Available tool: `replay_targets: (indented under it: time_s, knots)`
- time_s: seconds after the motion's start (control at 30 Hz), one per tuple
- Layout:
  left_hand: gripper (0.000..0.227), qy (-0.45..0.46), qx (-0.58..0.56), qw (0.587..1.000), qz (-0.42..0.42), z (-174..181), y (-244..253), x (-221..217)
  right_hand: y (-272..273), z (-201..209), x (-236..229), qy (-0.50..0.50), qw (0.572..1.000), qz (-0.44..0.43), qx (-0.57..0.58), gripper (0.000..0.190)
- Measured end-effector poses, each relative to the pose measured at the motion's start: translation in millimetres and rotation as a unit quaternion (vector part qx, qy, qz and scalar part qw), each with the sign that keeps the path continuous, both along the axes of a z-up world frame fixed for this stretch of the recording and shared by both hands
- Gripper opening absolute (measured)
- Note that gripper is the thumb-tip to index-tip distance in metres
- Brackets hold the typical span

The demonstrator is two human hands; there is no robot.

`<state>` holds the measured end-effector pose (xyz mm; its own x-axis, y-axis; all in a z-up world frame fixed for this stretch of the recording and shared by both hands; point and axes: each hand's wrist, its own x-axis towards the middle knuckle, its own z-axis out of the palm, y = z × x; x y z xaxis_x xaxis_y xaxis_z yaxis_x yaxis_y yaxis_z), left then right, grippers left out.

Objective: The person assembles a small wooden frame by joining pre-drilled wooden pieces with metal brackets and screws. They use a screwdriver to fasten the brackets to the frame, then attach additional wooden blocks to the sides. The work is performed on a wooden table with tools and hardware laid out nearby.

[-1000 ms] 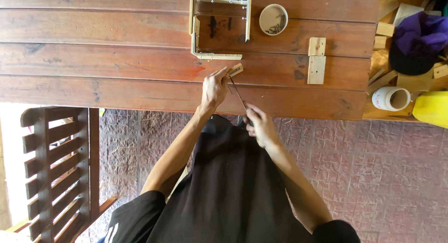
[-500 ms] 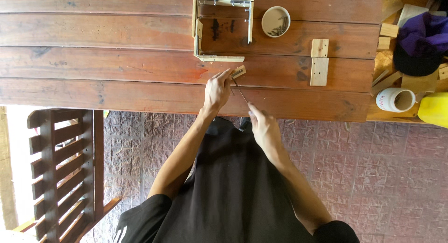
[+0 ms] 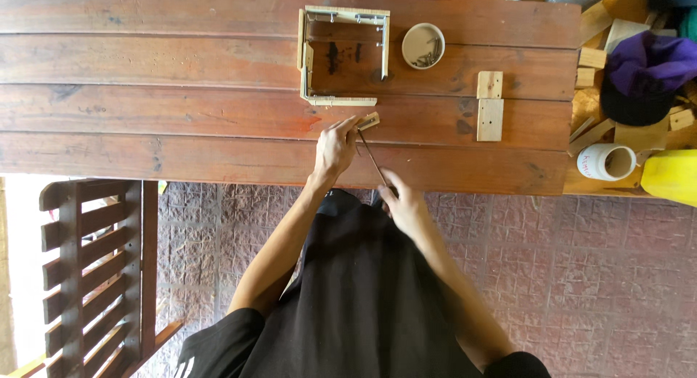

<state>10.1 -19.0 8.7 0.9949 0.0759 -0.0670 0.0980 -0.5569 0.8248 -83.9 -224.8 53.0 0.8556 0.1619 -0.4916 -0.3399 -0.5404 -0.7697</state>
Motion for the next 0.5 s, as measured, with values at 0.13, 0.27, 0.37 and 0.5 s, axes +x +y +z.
replay_targets:
  time_s: [0.13,0.27,0.37,0.5]
  knots:
    - [0.035,0.002,0.004,1.0,-0.002,0,0,2,12,22,-3,-0.112,0.985,0.041,-0.128,0.035]
    - [0.037,-0.017,0.012,1.0,-0.007,1,-1,-3,20,7,-8,-0.006,0.999,-0.039,-0.018,0.041]
    - [0.036,-0.026,0.008,1.0,-0.001,11,-2,1,12,-17,-4,0.197,0.929,-0.202,0.24,0.046]
    - [0.036,-0.017,-0.008,1.0,-0.009,6,3,4,10,-8,2,0.305,0.809,-0.287,0.413,0.024]
